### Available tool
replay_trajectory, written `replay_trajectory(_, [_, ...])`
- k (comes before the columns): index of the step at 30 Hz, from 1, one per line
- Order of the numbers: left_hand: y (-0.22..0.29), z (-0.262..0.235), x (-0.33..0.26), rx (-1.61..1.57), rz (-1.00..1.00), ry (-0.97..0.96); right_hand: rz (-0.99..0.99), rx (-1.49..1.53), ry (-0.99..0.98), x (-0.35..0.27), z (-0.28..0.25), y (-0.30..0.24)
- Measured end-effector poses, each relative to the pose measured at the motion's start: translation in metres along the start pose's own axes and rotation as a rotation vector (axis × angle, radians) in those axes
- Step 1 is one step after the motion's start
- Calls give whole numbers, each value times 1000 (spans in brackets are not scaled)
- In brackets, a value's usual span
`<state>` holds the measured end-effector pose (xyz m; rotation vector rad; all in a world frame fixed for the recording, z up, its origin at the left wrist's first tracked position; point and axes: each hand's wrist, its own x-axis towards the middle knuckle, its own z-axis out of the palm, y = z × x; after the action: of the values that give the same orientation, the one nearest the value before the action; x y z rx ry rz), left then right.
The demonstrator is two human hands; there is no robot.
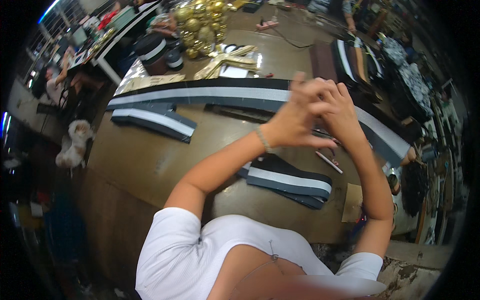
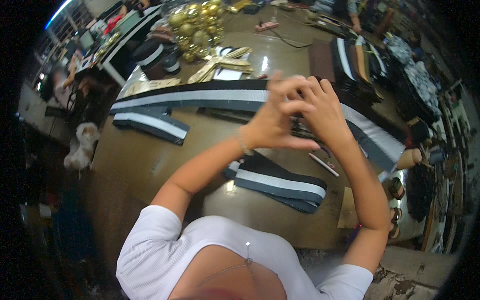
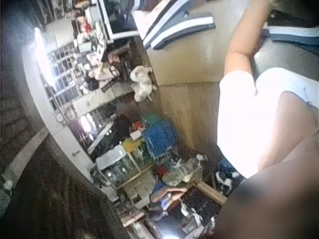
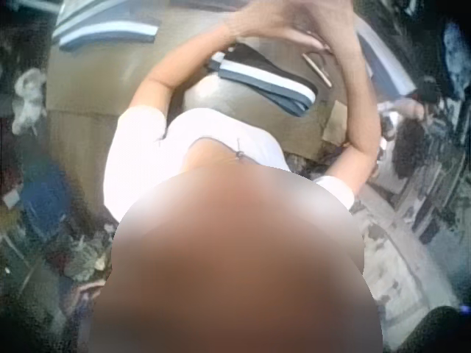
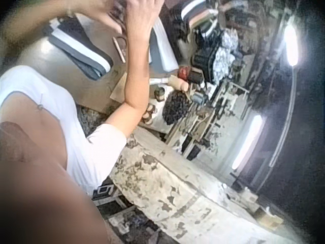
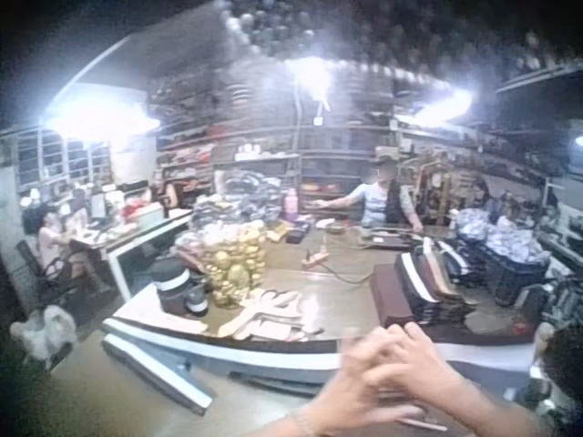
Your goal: The person assembles black and white striped foam pieces on a workbench. They repeatedly pick up a strip, align it with a fixture, press it into place, and stack the finished unit. The person handles multiple strips one at a time and builds a growing stack of completed pieces.
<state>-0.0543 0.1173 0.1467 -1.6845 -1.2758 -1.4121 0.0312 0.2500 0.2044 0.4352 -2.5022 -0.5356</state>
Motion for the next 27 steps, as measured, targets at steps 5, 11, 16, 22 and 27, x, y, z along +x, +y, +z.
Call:
replay_trajectory(5, [-47,-23,-36,361,-292,-370,-31,-207,14,-40,-10,31])
replay_trajectory(11, [-84,-18,-45,328,-323,-520,92,-89,-97,-66,31,51])
replay_trajectory(16, [-95,-17,-57,337,-306,-636,143,216,-233,-72,74,64])
replay_trajectory(22, [-99,-13,-70,297,-428,-722,130,307,-170,-83,97,62])
replay_trajectory(27, [-99,-10,-75,312,-394,-707,142,315,-151,-88,101,59])
